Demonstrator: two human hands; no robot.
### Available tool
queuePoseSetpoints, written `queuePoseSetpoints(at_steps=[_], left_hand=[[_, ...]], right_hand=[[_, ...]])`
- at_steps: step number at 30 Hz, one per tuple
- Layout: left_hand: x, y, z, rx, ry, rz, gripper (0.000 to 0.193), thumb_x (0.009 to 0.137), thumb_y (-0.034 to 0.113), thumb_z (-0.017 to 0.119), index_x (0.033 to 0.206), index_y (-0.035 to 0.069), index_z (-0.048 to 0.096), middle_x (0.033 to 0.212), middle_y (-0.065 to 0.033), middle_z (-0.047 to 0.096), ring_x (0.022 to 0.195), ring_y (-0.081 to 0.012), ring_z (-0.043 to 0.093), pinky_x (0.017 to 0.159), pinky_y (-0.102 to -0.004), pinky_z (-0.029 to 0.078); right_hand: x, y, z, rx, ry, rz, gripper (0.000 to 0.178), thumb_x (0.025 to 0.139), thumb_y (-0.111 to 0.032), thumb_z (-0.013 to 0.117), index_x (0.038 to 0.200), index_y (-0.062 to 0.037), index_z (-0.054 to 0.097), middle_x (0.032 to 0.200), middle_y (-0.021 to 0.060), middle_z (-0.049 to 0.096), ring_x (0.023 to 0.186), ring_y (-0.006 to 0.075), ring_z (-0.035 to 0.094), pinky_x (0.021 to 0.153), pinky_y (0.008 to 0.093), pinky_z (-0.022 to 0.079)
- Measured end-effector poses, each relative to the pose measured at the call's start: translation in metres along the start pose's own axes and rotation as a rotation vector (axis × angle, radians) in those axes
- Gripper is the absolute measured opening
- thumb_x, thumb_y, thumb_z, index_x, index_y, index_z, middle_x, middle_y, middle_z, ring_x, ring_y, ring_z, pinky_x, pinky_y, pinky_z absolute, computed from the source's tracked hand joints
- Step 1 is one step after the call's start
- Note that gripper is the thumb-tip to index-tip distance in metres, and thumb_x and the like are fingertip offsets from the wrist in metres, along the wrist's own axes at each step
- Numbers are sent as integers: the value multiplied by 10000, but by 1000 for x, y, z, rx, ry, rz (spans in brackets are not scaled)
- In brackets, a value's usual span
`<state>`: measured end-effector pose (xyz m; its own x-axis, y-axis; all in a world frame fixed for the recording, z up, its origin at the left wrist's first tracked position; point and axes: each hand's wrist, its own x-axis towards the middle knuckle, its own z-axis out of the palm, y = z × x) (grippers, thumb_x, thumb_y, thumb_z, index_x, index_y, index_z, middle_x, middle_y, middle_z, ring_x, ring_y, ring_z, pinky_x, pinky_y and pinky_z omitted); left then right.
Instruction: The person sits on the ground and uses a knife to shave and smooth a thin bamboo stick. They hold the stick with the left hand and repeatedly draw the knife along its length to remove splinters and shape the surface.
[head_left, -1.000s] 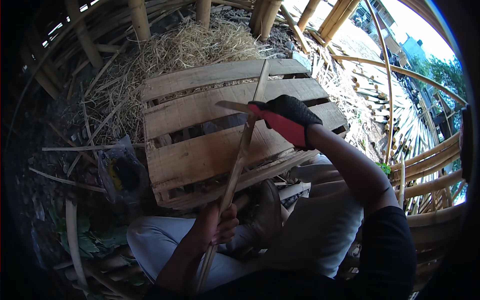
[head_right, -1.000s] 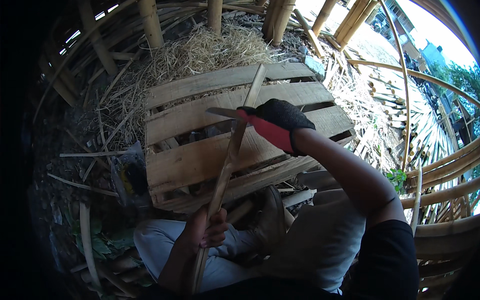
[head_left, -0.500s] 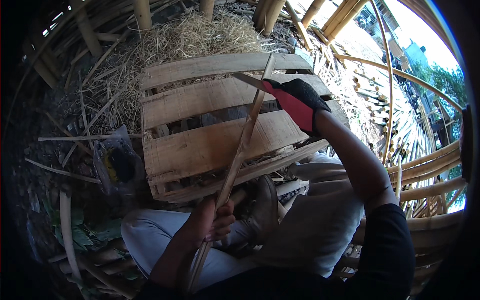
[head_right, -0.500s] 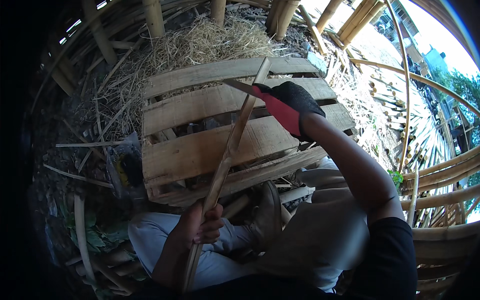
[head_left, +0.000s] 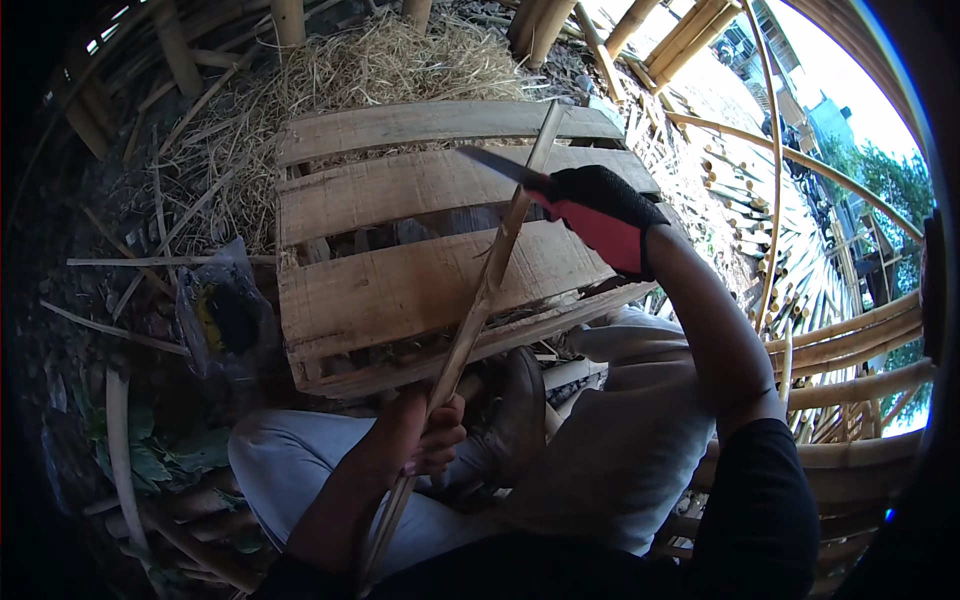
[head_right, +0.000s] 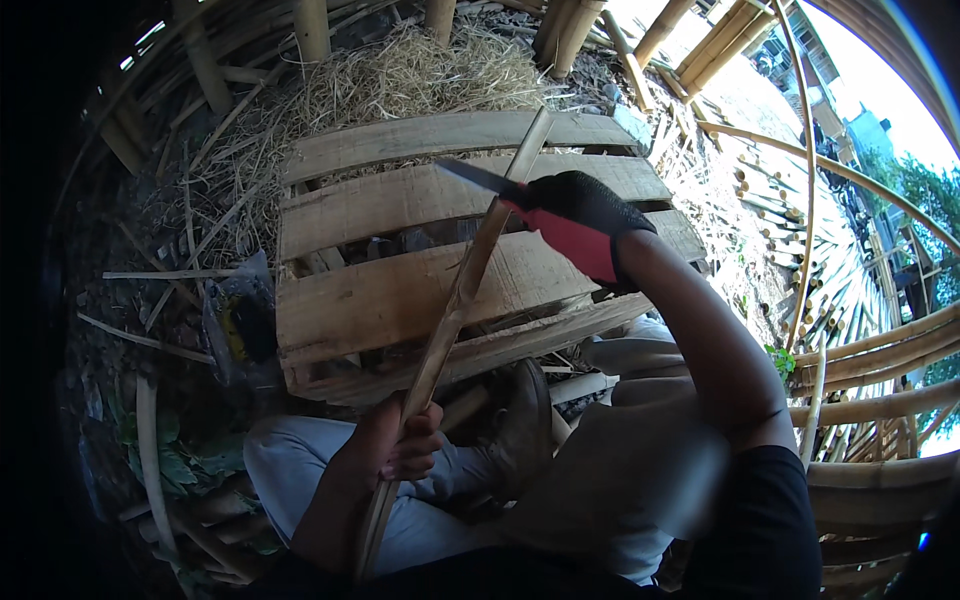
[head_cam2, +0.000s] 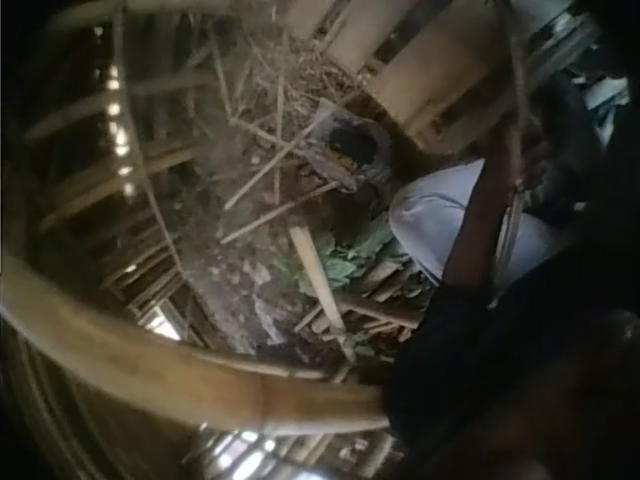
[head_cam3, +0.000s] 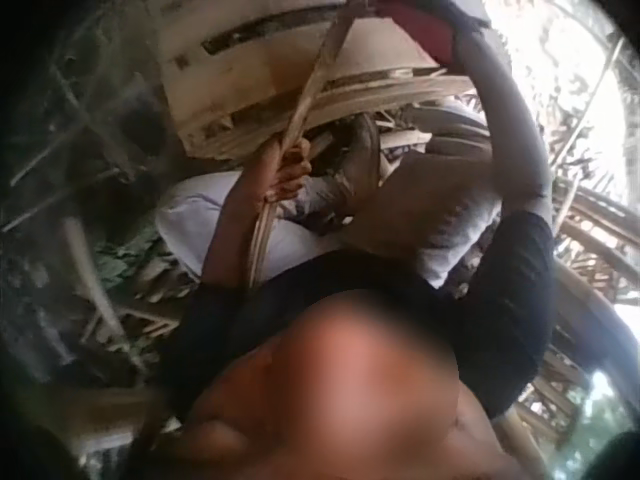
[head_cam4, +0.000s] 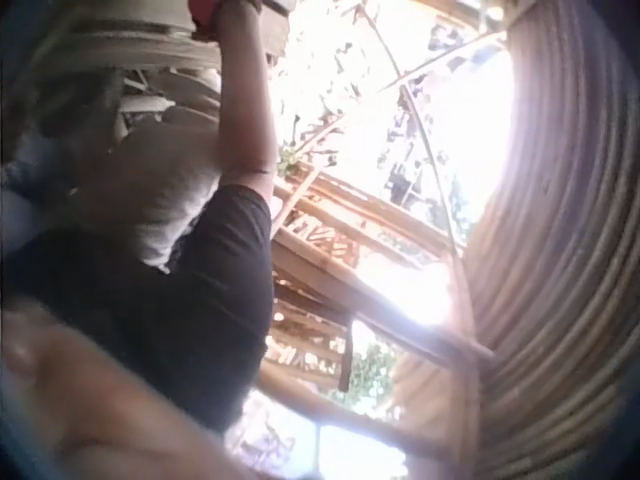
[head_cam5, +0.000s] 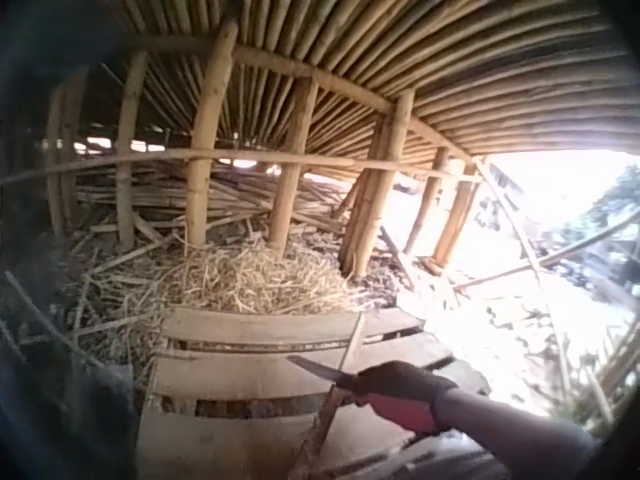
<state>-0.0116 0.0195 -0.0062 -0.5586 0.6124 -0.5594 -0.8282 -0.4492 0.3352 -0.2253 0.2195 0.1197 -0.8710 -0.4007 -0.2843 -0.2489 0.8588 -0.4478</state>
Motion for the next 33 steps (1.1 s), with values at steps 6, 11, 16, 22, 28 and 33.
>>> queuePoseSetpoints(at_steps=[6,11,16,22,28,33], left_hand=[[0,1,-2,2,-39,-20,502,1039,484,258,645,183,334,432,48,273,289,-56,235,273,-201,199],[1,1,-4,-26,-80,-21,500,1037,489,257,650,183,340,436,50,277,292,-53,239,279,-199,200],[-3,-1,-5,-67,-81,-22,496,1034,489,265,652,182,343,441,54,270,294,-50,233,284,-198,199],[-2,-3,-3,-64,-75,-17,513,1038,507,255,661,173,352,439,53,266,300,-55,231,294,-205,196],[-6,-3,-2,5,-8,-28,534,1028,568,270,689,167,367,475,58,260,333,-60,230,307,-221,200],[-4,-1,-1,20,25,16,526,1037,532,280,676,157,362,452,51,257,309,-54,235,306,-212,214]], right_hand=[[8,16,-2,210,16,132,231,920,-317,629,904,-95,690,652,-45,529,523,50,477,468,236,362],[4,11,-2,266,-54,114,268,948,-314,585,884,-73,681,630,-38,514,506,51,454,461,239,363],[-11,-10,12,320,-231,159,321,954,-358,580,814,-74,635,631,-43,516,499,43,445,439,227,343],[-14,-4,19,233,-264,0,299,955,-321,522,836,-63,613,561,-62,435,440,47,391,439,236,325],[-24,-1,17,365,-237,133,249,953,-279,530,858,-71,626,601,-58,462,464,52,407,429,239,307],[-28,-6,19,271,-134,174,266,940,-296,545,828,-74,639,598,-34,474,481,73,436,441,249,325]])
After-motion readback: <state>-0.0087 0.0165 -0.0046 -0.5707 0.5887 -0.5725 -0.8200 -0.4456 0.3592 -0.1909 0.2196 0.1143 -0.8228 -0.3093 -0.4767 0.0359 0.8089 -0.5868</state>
